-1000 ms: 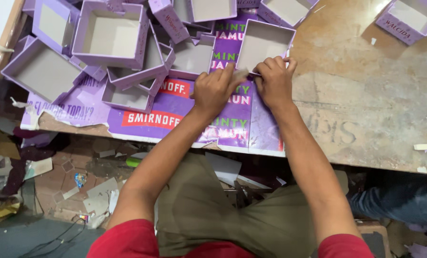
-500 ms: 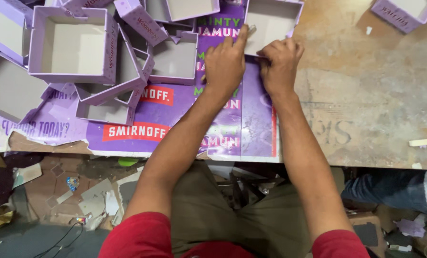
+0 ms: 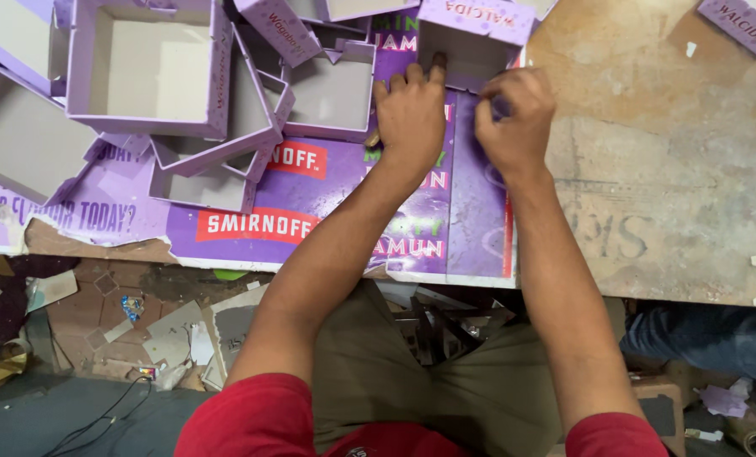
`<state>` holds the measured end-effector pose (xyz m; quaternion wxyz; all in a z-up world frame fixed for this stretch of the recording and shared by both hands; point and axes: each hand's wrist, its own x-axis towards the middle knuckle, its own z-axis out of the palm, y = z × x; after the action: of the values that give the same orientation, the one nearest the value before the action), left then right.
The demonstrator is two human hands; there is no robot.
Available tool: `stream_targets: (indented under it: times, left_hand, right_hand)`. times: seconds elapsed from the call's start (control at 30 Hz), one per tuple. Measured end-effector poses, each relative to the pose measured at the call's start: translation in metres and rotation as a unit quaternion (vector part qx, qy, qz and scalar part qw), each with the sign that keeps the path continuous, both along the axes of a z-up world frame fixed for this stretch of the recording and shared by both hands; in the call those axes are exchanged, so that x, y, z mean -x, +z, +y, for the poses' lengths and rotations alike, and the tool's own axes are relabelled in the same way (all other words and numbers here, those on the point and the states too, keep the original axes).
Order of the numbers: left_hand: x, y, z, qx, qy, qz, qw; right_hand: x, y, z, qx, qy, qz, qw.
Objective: The person assembles small purple cardboard boxes by folding flaps and inserting white rectangular inserts. They handle each box one at a time, place the insert inside, and set the completed box aside on the table.
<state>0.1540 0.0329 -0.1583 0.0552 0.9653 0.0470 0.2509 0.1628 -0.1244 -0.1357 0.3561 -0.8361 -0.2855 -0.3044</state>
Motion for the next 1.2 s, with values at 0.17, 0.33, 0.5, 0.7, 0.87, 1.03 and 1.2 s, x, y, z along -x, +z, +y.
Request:
stream_targets:
  times: [0.17, 0.33, 0.5, 0.7, 0.87, 1.03, 1.2]
  left_hand:
    - [0.006, 0.006, -0.002, -0.011, -0.005, 0.004, 1.0]
    - [0.012, 0.009, -0.012, 0.003, -0.061, 0.015, 0.998]
    - [0.008, 0.008, -0.015, 0.004, -0.017, 0.06, 0.998]
    - [0.009, 0.013, 0.0, 0.008, 0.018, 0.076, 0.997]
    - [0.015, 0.019, 0.001, -0.009, -0.004, -0.017, 1.0]
    - [0.009, 0.024, 0.004, -0.002, 0.034, 0.077, 0.996]
    - [0.012, 0.021, 0.005, 0.002, 0.024, 0.049, 0.999]
  right_hand:
    - [-0.008, 0.0, -0.006, -0.06, -0.046, 0.013, 0.997]
    - [-0.026, -0.015, -0.012, -0.156, 0.045, 0.167, 0.973]
    - [-0.03, -0.028, -0.018, -0.074, -0.01, 0.138, 0.988]
    - [-0.029, -0.024, -0.019, -0.062, -0.013, 0.173, 0.983]
    - [-0.025, -0.02, -0.019, -0.059, -0.018, 0.186, 0.981]
    - [-0.024, -0.017, -0.019, -0.063, -0.003, 0.18, 0.982]
    - [-0.025, -0.019, -0.017, -0.079, 0.006, 0.174, 0.982]
